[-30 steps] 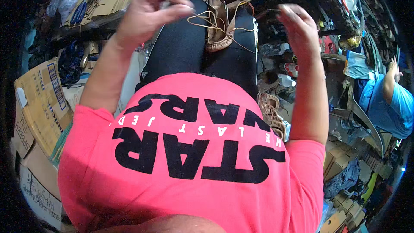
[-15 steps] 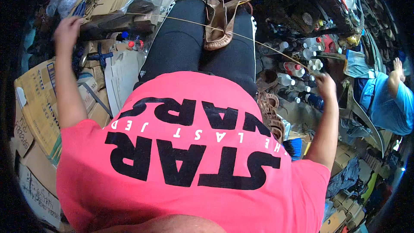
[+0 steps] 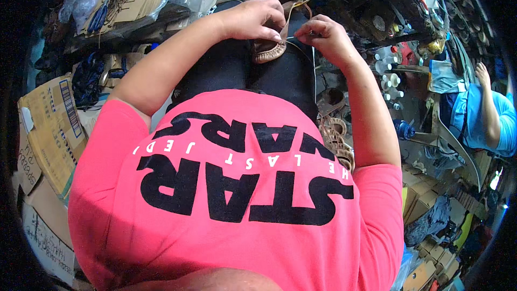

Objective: Sewing the upper part of a leather shoe by hand using a needle and thread.

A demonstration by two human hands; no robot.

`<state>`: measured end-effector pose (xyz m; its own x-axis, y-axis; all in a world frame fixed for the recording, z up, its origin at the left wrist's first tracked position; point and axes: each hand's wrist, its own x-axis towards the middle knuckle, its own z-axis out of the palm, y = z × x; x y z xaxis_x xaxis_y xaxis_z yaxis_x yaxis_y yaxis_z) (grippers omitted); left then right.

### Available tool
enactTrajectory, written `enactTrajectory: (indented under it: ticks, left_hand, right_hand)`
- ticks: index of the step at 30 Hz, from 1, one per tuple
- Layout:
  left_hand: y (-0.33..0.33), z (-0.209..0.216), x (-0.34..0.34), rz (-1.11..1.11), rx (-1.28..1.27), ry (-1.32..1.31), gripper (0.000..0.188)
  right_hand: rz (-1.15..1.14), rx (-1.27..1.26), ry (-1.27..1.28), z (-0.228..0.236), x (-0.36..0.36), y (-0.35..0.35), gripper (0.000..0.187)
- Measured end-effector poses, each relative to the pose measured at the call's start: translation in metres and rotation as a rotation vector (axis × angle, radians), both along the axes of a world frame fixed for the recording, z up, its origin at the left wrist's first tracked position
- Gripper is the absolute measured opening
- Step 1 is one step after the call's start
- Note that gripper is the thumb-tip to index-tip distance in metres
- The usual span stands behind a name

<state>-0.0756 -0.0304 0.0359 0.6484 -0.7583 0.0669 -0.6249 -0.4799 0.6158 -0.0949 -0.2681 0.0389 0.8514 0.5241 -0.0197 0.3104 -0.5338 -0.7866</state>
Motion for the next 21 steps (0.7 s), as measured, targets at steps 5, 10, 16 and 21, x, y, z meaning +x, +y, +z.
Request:
enactTrajectory:
  ticks: [5, 10, 16, 21]
  left_hand:
    - [0.000, -0.016, 0.013, -0.061, -0.066, 0.284, 0.024]
    - [-0.001, -0.023, 0.013, -0.019, -0.167, 0.482, 0.023]
    - [0.004, -0.013, 0.011, -0.162, -0.045, 0.428, 0.025]
    - [0.001, -0.013, 0.011, -0.159, 0.010, 0.450, 0.027]
  right_hand:
    - [0.079, -0.022, 0.041, -0.006, 0.009, 0.002, 0.015]
    - [0.049, 0.101, 0.142, -0.013, -0.003, 0.008, 0.014]
    - [-0.032, 0.114, 0.006, -0.010, -0.034, 0.012, 0.019]
    - [0.045, -0.171, -0.206, 0.011, -0.038, 0.019, 0.022]
